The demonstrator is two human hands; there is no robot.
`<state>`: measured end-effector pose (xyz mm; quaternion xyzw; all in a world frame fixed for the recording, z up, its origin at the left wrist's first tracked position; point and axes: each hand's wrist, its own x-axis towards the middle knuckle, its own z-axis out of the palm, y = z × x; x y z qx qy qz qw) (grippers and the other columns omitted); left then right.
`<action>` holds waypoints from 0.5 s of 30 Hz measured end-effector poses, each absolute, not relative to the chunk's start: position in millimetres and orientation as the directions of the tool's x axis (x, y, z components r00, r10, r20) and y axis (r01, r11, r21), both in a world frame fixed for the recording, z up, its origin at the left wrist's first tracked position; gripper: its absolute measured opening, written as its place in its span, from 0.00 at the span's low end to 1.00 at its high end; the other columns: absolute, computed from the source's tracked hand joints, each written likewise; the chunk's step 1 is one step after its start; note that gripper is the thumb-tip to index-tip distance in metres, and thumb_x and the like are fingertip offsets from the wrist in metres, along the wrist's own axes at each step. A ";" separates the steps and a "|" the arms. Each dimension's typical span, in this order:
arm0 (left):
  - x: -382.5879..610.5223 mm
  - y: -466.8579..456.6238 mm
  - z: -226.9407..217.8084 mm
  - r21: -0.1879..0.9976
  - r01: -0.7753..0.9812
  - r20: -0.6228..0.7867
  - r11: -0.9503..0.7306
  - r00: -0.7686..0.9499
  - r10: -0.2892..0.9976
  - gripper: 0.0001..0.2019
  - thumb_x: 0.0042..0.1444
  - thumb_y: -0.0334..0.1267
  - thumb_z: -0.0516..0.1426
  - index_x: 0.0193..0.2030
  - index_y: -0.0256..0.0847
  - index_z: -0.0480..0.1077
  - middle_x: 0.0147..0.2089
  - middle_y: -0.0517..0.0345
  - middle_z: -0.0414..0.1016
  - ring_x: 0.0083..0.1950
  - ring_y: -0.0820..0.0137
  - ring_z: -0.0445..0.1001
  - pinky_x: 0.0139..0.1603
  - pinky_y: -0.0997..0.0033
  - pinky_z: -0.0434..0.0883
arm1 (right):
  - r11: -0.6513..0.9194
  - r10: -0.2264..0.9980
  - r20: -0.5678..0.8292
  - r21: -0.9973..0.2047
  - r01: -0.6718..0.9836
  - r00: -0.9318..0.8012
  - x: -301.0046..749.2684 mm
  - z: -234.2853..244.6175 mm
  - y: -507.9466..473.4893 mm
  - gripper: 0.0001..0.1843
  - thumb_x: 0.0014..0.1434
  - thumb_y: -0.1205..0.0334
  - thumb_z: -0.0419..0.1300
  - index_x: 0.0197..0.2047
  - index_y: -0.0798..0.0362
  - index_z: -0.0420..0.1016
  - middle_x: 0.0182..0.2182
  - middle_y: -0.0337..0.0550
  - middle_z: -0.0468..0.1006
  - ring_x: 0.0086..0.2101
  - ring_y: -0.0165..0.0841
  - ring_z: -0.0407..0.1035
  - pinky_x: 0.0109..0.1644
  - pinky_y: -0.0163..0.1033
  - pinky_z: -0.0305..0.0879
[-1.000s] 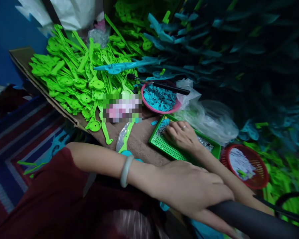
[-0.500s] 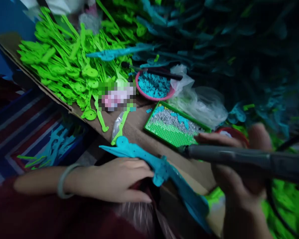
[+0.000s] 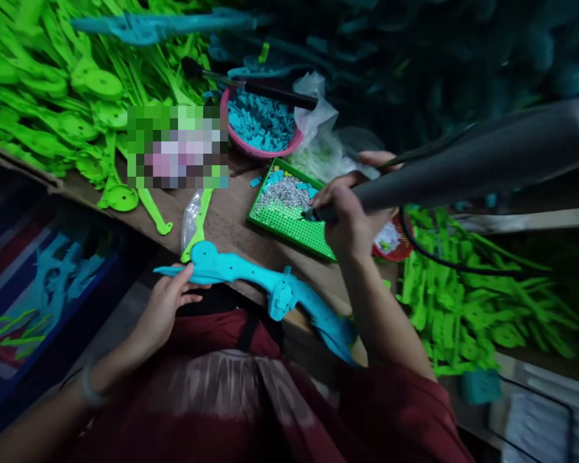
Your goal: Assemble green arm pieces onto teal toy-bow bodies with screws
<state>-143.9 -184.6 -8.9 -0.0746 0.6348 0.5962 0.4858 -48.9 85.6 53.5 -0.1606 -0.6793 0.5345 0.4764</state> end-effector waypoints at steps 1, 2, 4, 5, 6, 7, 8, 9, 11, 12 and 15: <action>-142.5 -186.5 -9.1 0.666 -0.698 -0.721 0.262 -0.514 0.464 0.28 0.44 0.58 0.68 0.42 0.35 0.72 0.42 0.49 0.80 0.45 0.56 0.80 0.34 0.68 0.76 | 0.388 0.752 0.480 -0.877 -0.285 -0.453 -50.2 46.7 85.0 0.18 0.56 0.57 0.66 0.48 0.43 0.66 0.19 0.26 0.68 0.18 0.27 0.65 0.25 0.35 0.66; -140.9 -188.9 -9.7 0.645 -0.726 -0.736 0.238 -0.506 0.450 0.27 0.44 0.56 0.68 0.42 0.37 0.72 0.43 0.50 0.81 0.46 0.56 0.80 0.34 0.67 0.77 | 0.393 0.771 0.479 -0.876 -0.279 -0.420 -51.8 39.5 85.1 0.18 0.56 0.56 0.66 0.47 0.43 0.65 0.19 0.25 0.67 0.17 0.27 0.65 0.25 0.35 0.66; -138.3 -192.9 -11.5 0.612 -0.770 -0.752 0.179 -0.497 0.433 0.24 0.45 0.53 0.70 0.42 0.40 0.71 0.43 0.55 0.81 0.46 0.58 0.80 0.37 0.65 0.79 | 0.395 0.793 0.466 -0.884 -0.251 -0.392 -56.2 25.1 87.4 0.16 0.57 0.53 0.65 0.44 0.46 0.66 0.18 0.25 0.65 0.17 0.26 0.64 0.24 0.35 0.66; -137.8 -193.8 -12.4 0.602 -0.783 -0.755 0.157 -0.495 0.430 0.24 0.45 0.51 0.70 0.43 0.41 0.71 0.44 0.57 0.81 0.47 0.59 0.80 0.39 0.64 0.80 | 0.400 0.798 0.460 -0.888 -0.228 -0.389 -58.7 18.6 89.3 0.16 0.56 0.51 0.65 0.43 0.46 0.66 0.18 0.26 0.64 0.17 0.26 0.63 0.24 0.35 0.65; -137.8 -193.9 -13.1 0.601 -0.786 -0.754 0.144 -0.497 0.429 0.23 0.45 0.51 0.70 0.43 0.42 0.70 0.45 0.58 0.81 0.47 0.60 0.80 0.40 0.63 0.80 | 0.407 0.802 0.456 -0.890 -0.205 -0.387 -60.9 12.7 91.6 0.16 0.57 0.50 0.65 0.41 0.47 0.66 0.17 0.26 0.64 0.17 0.26 0.63 0.24 0.35 0.65; -138.5 -193.3 -13.5 0.602 -0.785 -0.754 0.148 -0.497 0.430 0.24 0.44 0.51 0.71 0.42 0.42 0.71 0.45 0.57 0.81 0.47 0.60 0.80 0.42 0.63 0.80 | 0.414 0.803 0.455 -0.891 -0.188 -0.386 -62.6 7.5 93.9 0.15 0.57 0.49 0.64 0.40 0.48 0.66 0.17 0.26 0.63 0.17 0.26 0.63 0.24 0.35 0.64; -139.6 -192.5 -13.6 0.601 -0.781 -0.759 0.171 -0.491 0.427 0.25 0.43 0.52 0.71 0.42 0.41 0.71 0.44 0.56 0.81 0.46 0.58 0.80 0.42 0.63 0.80 | 0.421 0.801 0.458 -0.889 -0.181 -0.385 -63.8 3.0 96.2 0.14 0.58 0.49 0.63 0.39 0.48 0.66 0.17 0.26 0.63 0.17 0.26 0.63 0.24 0.35 0.64; -141.0 -191.8 -13.4 0.594 -0.777 -0.772 0.209 -0.476 0.422 0.27 0.41 0.53 0.72 0.42 0.39 0.71 0.44 0.53 0.82 0.46 0.57 0.81 0.42 0.63 0.80 | 0.427 0.797 0.466 -0.885 -0.187 -0.384 -64.3 -0.7 98.3 0.13 0.58 0.50 0.63 0.39 0.47 0.66 0.17 0.26 0.62 0.17 0.26 0.63 0.24 0.35 0.64; -144.0 -191.9 -12.9 0.557 -0.774 -0.811 0.300 -0.429 0.398 0.30 0.40 0.56 0.72 0.43 0.38 0.71 0.42 0.50 0.82 0.44 0.55 0.81 0.42 0.63 0.80 | 0.438 0.783 0.491 -0.871 -0.222 -0.381 -63.7 -6.0 101.6 0.11 0.58 0.53 0.62 0.39 0.46 0.65 0.17 0.26 0.62 0.17 0.26 0.62 0.24 0.34 0.64; -145.2 -192.9 -12.8 0.531 -0.776 -0.833 0.342 -0.401 0.382 0.31 0.39 0.57 0.72 0.44 0.37 0.71 0.41 0.49 0.83 0.43 0.55 0.82 0.41 0.63 0.80 | 0.442 0.778 0.501 -0.865 -0.237 -0.379 -62.9 -7.7 102.8 0.10 0.58 0.54 0.62 0.39 0.46 0.65 0.17 0.26 0.62 0.17 0.26 0.62 0.24 0.34 0.63; -146.4 -198.3 -13.8 0.484 -0.762 -0.871 0.431 -0.371 0.322 0.35 0.38 0.60 0.71 0.46 0.38 0.70 0.35 0.51 0.83 0.37 0.56 0.82 0.36 0.66 0.78 | 0.444 0.778 0.498 -0.867 -0.226 -0.383 -60.2 -10.2 104.5 0.10 0.59 0.55 0.61 0.41 0.45 0.64 0.18 0.26 0.61 0.17 0.25 0.60 0.23 0.34 0.63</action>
